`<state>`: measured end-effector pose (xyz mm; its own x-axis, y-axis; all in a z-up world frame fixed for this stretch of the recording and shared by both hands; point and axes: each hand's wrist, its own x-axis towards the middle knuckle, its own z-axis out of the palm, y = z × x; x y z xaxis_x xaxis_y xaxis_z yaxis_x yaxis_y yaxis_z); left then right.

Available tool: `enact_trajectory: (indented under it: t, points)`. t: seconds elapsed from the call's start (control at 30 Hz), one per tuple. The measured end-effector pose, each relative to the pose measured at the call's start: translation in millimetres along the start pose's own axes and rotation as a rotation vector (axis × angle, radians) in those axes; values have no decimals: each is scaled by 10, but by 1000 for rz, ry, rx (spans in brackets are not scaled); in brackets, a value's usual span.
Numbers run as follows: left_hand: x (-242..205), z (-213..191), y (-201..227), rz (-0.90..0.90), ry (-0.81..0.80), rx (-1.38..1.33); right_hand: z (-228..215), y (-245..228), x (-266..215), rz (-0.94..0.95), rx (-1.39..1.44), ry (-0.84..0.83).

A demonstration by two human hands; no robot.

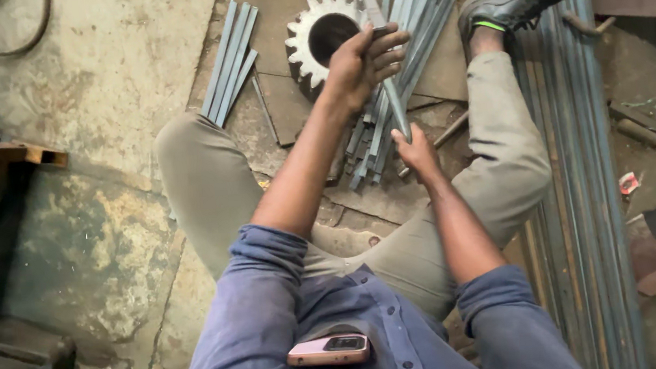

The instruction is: The person sits on the floor and repeatedly hammers metal rods against a large white gear-like object. They pick up individual rods, position them against the gear, and strike them with a hammer, generating sparks. The person continues this repetitive process for the duration of the clip.

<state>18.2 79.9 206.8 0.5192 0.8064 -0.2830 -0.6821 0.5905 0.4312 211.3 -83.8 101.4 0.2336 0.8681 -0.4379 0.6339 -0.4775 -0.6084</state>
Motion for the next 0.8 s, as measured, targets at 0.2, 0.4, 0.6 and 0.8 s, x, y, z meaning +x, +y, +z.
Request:
enact_trajectory:
  t: [0.2, 0.4, 0.6, 0.8]
  points:
    - [176, 70, -166, 90, -53, -111, 102, 213, 207, 72, 236, -101]
    - [370, 138, -260, 86, -110, -212, 205, 417, 342, 142, 401, -116]
    - [431, 209, -219, 77, -126, -198, 152, 526, 402, 126, 425, -77]
    - [410, 329, -108, 92, -24, -103, 216, 537, 435, -20, 222, -3]
